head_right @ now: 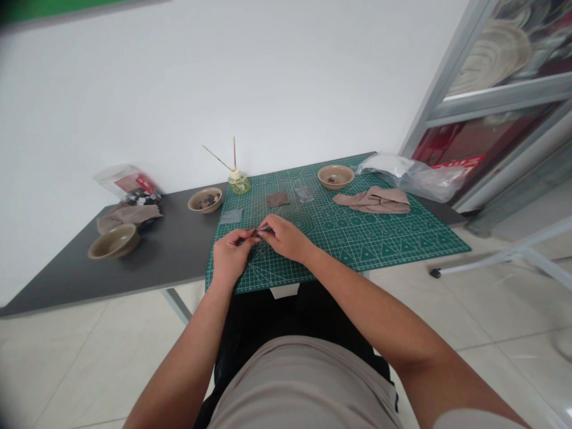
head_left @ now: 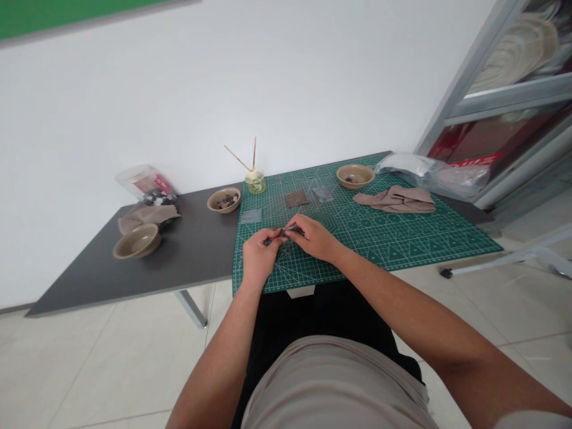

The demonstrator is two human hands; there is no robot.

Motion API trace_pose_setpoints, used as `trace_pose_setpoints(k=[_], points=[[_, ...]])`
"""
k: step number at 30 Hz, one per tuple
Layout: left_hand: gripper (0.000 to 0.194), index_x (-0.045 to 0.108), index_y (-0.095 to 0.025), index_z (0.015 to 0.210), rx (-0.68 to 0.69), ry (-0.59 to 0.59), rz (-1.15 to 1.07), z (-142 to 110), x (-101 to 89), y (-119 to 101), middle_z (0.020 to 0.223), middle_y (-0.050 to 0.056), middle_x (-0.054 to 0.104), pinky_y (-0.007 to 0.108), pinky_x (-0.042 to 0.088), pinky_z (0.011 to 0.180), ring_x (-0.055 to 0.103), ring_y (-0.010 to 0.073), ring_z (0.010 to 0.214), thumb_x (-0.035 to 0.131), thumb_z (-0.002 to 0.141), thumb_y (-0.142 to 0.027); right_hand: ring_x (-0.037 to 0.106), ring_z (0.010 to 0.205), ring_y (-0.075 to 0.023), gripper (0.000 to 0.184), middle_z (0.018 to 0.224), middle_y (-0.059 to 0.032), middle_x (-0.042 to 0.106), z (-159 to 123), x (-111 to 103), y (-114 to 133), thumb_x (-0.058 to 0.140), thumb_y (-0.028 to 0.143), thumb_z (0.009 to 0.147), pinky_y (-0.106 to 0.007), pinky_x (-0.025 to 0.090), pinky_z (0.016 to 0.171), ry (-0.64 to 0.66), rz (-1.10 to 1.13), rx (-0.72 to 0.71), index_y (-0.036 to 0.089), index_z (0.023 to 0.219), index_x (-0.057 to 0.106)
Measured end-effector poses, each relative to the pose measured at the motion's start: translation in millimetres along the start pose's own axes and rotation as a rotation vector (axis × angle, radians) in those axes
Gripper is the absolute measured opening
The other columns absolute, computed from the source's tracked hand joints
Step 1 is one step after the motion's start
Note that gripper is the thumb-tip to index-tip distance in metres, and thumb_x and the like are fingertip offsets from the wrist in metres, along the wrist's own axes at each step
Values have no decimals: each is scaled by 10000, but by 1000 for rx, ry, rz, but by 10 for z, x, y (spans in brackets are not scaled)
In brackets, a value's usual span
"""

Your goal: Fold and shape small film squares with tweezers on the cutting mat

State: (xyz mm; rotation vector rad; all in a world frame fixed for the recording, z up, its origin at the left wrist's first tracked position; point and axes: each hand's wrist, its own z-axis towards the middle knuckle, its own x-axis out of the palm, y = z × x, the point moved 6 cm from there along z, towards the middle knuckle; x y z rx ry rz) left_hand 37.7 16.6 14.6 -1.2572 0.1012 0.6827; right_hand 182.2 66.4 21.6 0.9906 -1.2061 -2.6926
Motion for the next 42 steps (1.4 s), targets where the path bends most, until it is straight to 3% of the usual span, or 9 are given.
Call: trace_pose_setpoints(k=[26,30,36,39,42], points=[[49,727,-238,778,48,38,6,1,18,-5,879,-19,755,288,508,844,682,175,866,680,767,-247,606,824,-171,90,900,-33,653,5,-3,-15,601,281,904,-303,451,753,15,-2,66,194,925,595],[41,697,-226,769,18,44,12,7,17,-1,865,-13,747,284,505,825,675,172,847,666,777,-252,595,772,-169,110,825,-15,641,-4,-45,-28,622,308,880,-302,448,727,-42,-7,91,202,873,591],[147,623,-208,896,-55,10,-315,61,19,95,797,10,720,309,548,765,692,167,757,623,835,-342,629,903,-189,160,992,-45,668,4,-205,-216,552,253,871,-328,477,820,-284,97,251,216,1026,565],[260,615,-209,1034,-52,-7,-433,79,22,133,740,0,710,320,563,740,705,175,727,657,821,-352,637,926,-196,271,1006,-48,660,65,-166,-286,569,213,829,-338,487,835,-250,100,311,207,1098,538],[254,639,-199,1011,-19,-21,-480,76,11,135,684,-18,680,324,566,764,712,175,731,688,797,-328,641,907,-205,349,977,-47,667,130,-80,-299,633,249,812,-361,490,850,-170,62,361,198,1144,539]])
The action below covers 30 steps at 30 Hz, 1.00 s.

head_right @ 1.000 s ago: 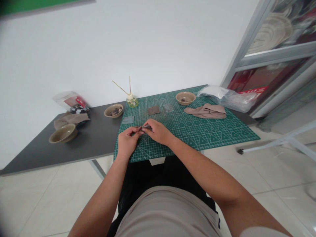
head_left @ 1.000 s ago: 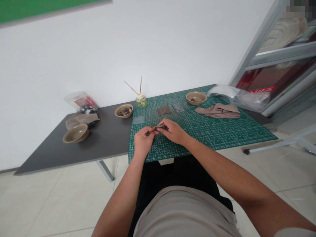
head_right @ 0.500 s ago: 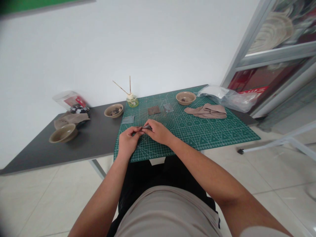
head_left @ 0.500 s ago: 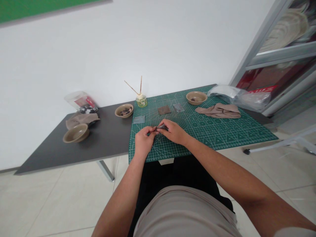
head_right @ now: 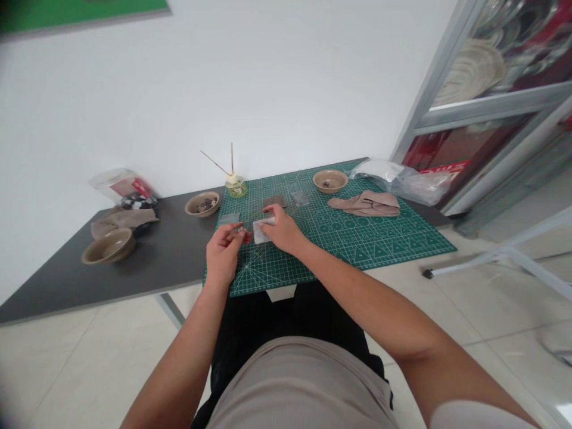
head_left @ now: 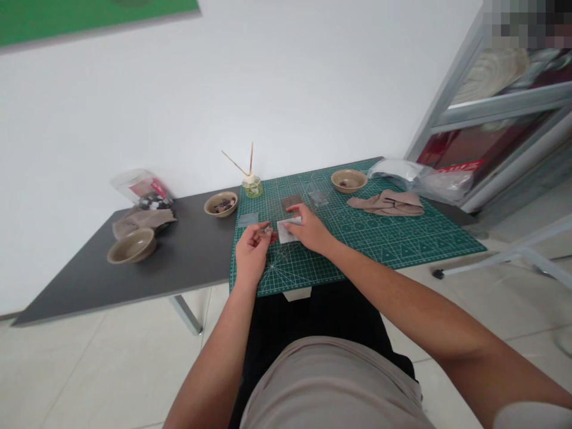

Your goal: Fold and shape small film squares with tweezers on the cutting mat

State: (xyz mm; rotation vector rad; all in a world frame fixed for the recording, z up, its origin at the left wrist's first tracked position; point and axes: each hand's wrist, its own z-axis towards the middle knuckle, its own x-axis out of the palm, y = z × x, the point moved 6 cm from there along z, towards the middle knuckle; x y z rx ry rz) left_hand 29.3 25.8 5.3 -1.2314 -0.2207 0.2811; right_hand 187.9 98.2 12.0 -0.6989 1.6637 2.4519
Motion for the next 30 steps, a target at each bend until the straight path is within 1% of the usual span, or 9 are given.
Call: trace_pose_setpoints(k=[3,6,7,9,11,17,22,27,30], points=[[281,635,-198,1013,11,5,-39,-9,2,-10,664,-30,669,342,562,813,717,178,757,715,764,-301,606,1054,-254,472,1095,-107,667,5,-5,91,718,253,767,-430,447,964,-59,-114,-68,174,1198,544],[294,646,-192,987,-16,-6,35,-16,3,-14,726,-7,706,343,557,807,716,186,780,735,730,-305,584,1107,-263,410,1143,-119,657,-62,-76,214,718,233,773,-451,424,1006,-135,-151,-171,176,1159,594],[283,659,-189,964,-16,-11,102,-19,3,-23,761,3,717,336,554,797,709,183,780,741,719,-306,615,1037,-243,355,1080,-97,676,-91,-77,231,703,245,792,-427,458,959,-105,-106,-166,185,1130,612],[235,686,-188,915,19,-16,266,-30,5,-65,833,17,728,315,540,778,684,168,770,739,714,-299,660,834,-189,241,922,-45,702,-160,-12,235,680,296,826,-354,518,804,53,33,-99,193,1041,643],[175,699,-194,892,78,-4,402,-49,18,-115,858,13,720,295,524,760,654,154,763,705,738,-277,671,768,-165,216,855,-18,707,-239,37,257,687,336,828,-310,522,738,135,124,-58,197,989,649],[130,679,-206,899,173,66,537,-105,72,-185,862,1,687,278,505,749,624,140,768,650,772,-212,680,776,-156,185,838,0,711,-313,81,300,709,321,803,-290,514,735,117,148,-52,211,934,639],[233,665,-211,1060,214,69,721,-85,135,-230,1036,50,705,346,504,866,619,204,964,617,839,-266,646,741,-148,187,829,-4,686,-185,-76,214,710,253,768,-287,507,722,22,52,-41,200,938,655],[204,696,-223,1022,222,261,1002,-70,315,-160,1134,44,708,419,450,976,577,256,1075,587,854,-263,616,741,-133,159,850,-10,646,-132,-54,135,709,192,753,-282,488,747,195,-153,-158,192,912,700],[210,709,-245,1019,183,291,1089,-76,341,-128,1170,29,700,422,451,955,570,261,1075,570,867,-286,598,739,-133,159,841,-18,618,-140,-25,92,705,181,756,-280,476,745,214,-236,-190,166,914,692]])
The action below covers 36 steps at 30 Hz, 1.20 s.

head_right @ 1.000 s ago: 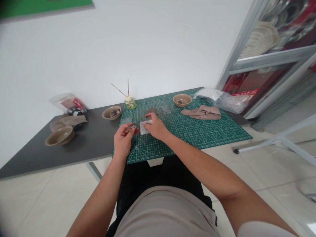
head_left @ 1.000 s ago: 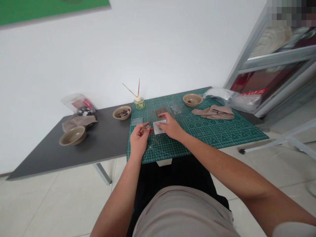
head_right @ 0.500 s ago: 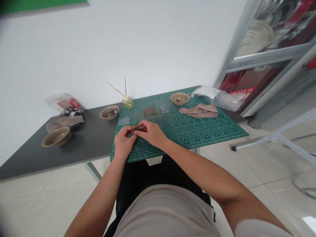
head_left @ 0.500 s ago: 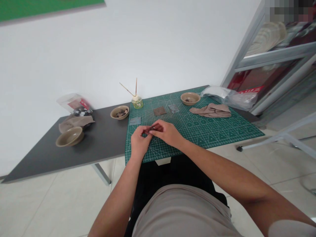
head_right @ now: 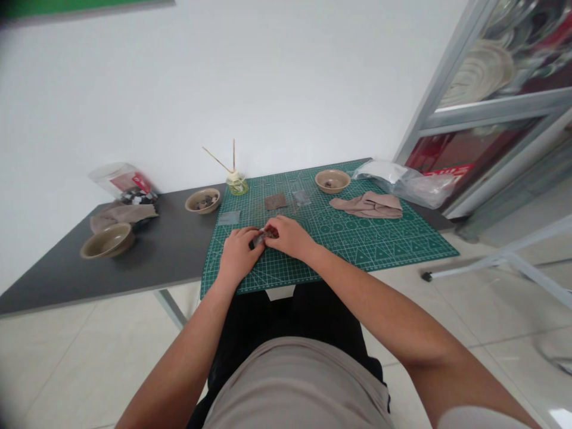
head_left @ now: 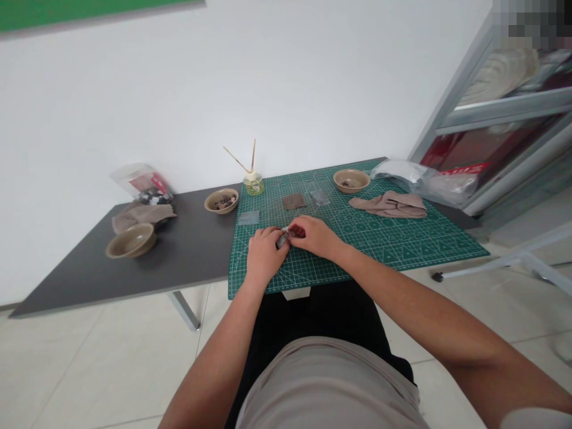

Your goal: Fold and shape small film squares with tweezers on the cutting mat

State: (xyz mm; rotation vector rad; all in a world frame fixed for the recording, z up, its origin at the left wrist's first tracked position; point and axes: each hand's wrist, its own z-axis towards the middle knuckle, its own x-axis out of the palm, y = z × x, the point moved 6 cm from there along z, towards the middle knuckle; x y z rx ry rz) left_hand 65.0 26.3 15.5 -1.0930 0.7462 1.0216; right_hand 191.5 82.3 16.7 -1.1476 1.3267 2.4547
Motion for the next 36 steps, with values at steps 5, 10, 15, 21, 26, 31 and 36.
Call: trace_pose_setpoints(k=[5,10,15,21,26,31,36], points=[[234,701,-247,1054,-11,25,52,-13,-17,-28,1197,35,677,411,448,932,553,255,1086,553,880,-297,590,774,-141,150,882,-38,624,4,42,-5,695,179,781,-274,455,755,15,-89,-1,154,929,711],[239,696,-245,1056,-12,49,103,-25,-25,-56,1189,50,662,417,447,894,538,257,1069,520,903,-301,617,856,-168,109,901,-41,678,-9,39,35,675,192,829,-292,456,814,98,-157,-81,188,907,752],[227,691,-241,1046,-1,44,115,-29,-9,-55,1158,73,664,434,445,858,544,272,1027,525,897,-285,633,952,-204,120,967,-51,715,-17,14,34,669,196,846,-341,462,885,140,-187,-114,218,895,776],[203,691,-258,1016,11,20,125,-31,-6,-55,1119,78,673,428,440,803,548,286,1007,531,893,-288,612,950,-214,104,940,-49,709,10,70,41,672,218,850,-362,448,891,108,-216,-107,227,874,773],[209,696,-259,1018,0,22,123,-31,-6,-50,1123,81,674,432,443,804,549,290,1007,538,884,-284,597,941,-209,75,935,-45,703,-22,55,33,689,223,832,-351,401,866,125,-217,-113,218,856,761],[212,696,-252,1014,4,15,129,-36,-9,-60,1121,76,676,436,445,819,544,288,1003,533,879,-268,579,951,-216,102,957,-33,719,-15,44,15,685,297,863,-372,300,845,86,-311,-74,223,876,754],[230,701,-241,1020,0,18,121,-35,-11,-49,1132,68,680,435,448,803,546,290,1010,521,877,-251,560,954,-213,120,981,-36,723,-23,60,52,669,304,880,-358,269,802,101,-327,-110,222,890,755]])
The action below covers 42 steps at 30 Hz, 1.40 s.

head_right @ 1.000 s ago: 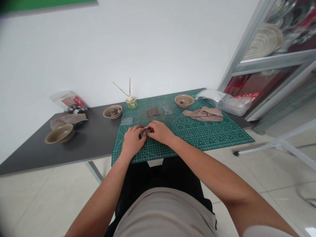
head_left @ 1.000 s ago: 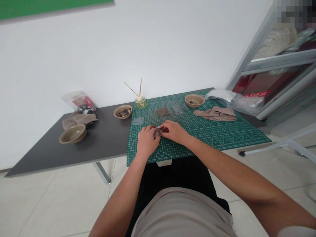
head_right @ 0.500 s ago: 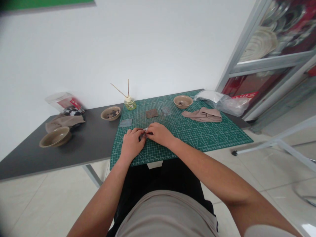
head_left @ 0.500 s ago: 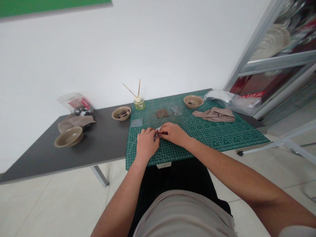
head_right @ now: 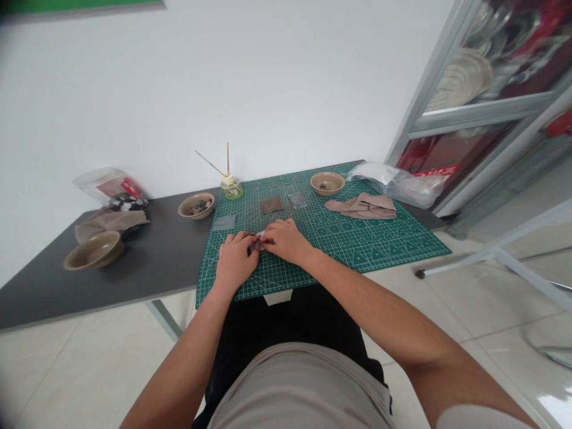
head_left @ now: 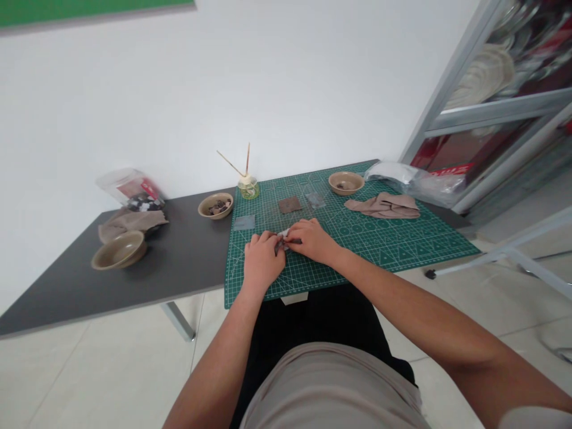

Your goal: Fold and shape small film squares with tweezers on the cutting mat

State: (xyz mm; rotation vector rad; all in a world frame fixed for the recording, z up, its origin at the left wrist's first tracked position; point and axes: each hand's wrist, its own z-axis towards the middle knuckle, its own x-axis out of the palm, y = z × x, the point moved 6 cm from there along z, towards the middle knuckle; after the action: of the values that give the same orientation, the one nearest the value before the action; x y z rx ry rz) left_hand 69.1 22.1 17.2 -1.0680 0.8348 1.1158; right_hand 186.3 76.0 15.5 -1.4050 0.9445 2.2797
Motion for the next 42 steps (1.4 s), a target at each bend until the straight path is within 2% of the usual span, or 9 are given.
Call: trace_pose_setpoints(k=[7,14,21,29,37,42], points=[[266,699,-238,1042,10,2,-4,2,-5,-2,1140,83,672,450,449,793,542,301,1014,520,848,-204,542,928,-223,114,927,-27,731,16,-67,-68,682,306,869,-359,259,771,8,-46,40,231,833,760],[268,708,-252,1024,-14,7,-42,3,-9,0,1119,90,671,446,447,809,547,293,1010,489,876,-202,537,937,-220,108,945,-30,727,14,-16,15,684,307,864,-354,273,772,4,7,18,229,846,756],[311,693,-246,1083,-6,12,-30,2,10,10,1144,86,678,450,448,810,548,300,1016,505,847,-176,526,936,-222,96,961,-28,728,-39,-72,-121,692,305,860,-363,288,791,-31,5,72,233,851,755],[296,676,-246,1086,-18,11,-33,-4,14,14,1123,90,674,453,445,819,546,300,1027,501,858,-178,520,915,-217,103,945,-29,729,-12,-7,13,686,304,864,-354,292,772,-18,-2,22,225,844,749],[293,667,-249,1077,-10,0,-17,-10,21,7,1100,88,667,453,437,808,542,308,1026,506,850,-156,520,907,-214,91,960,-25,728,-2,-48,-99,697,303,859,-359,303,790,-30,13,58,233,840,752],[270,659,-245,1076,-21,8,-11,-10,19,16,1097,89,657,447,439,816,540,299,1023,508,861,-182,521,936,-226,102,956,-31,728,70,42,38,704,318,853,-352,301,770,-4,-1,19,229,863,752]])
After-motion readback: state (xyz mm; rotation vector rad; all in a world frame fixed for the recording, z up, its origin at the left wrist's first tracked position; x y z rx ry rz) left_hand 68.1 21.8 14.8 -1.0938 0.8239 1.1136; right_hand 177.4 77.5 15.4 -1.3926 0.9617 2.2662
